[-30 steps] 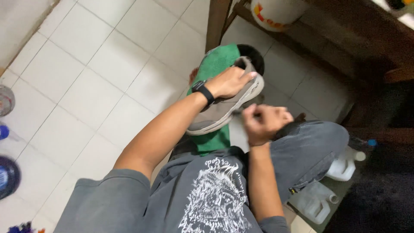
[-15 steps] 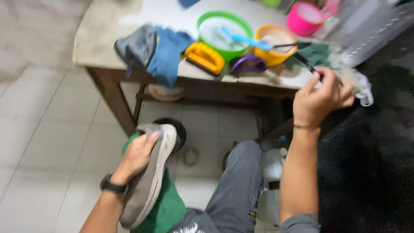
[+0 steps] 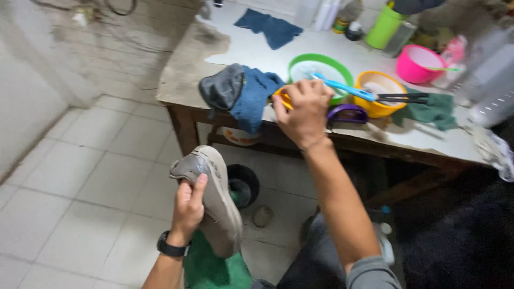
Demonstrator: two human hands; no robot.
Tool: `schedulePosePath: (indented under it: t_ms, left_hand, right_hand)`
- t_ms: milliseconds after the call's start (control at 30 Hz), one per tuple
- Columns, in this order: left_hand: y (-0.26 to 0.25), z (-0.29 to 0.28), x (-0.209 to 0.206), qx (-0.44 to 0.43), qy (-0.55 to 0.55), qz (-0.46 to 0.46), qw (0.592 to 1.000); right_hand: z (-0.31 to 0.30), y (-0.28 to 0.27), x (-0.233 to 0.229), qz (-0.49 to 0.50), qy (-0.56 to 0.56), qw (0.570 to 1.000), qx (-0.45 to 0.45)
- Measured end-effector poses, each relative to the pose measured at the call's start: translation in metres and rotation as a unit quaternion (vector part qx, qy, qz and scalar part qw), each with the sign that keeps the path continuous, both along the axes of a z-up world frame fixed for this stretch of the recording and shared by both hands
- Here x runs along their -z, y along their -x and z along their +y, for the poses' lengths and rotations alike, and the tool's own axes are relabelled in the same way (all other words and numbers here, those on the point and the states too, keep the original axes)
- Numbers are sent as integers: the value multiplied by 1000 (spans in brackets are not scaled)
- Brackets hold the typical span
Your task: The person cleans a gray slip-on shoe using a blue cloth and a black brush. They wipe the sole and upper parts of the shoe, then scrub the surface with the brush, and finally wipe it again with the cloth.
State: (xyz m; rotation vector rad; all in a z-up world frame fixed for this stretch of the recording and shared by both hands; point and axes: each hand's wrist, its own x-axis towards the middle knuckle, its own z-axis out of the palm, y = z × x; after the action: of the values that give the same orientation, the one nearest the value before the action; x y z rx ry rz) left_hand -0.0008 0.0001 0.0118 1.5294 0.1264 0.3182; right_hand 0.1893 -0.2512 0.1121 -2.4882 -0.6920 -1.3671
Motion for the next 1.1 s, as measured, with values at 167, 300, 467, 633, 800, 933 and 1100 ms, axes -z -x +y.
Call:
schedulePosePath:
  t_ms: [167,300,467,633,800,933,1100]
  left_hand:
    - [24,6,2,-49,-17,-6,999]
    - [39,15,0,-68,-39,-30,996]
    - [40,9,15,-69,-39,-59,995]
    - [47,-5,3,-49,-86,-119,988]
    - [49,-8,9,-77,-140,-142,977]
    - [47,-8,15,-95,-168,-157,969]
    - [51,-4,22,-139,-228,-186,946]
  right_hand:
    - [45,-43,34,42,-49,997,38]
    - [19,1,-25,-135,-314,934,-103]
    - [41,58,6,62,-427,863,-261]
    - [114,130,11,129,-361,852,-357]
    - [156,126,53,428,-137,799,-400]
    - [148,140,65,395,-268,791,-383]
    - [119,175,87,256,-257,811,-460]
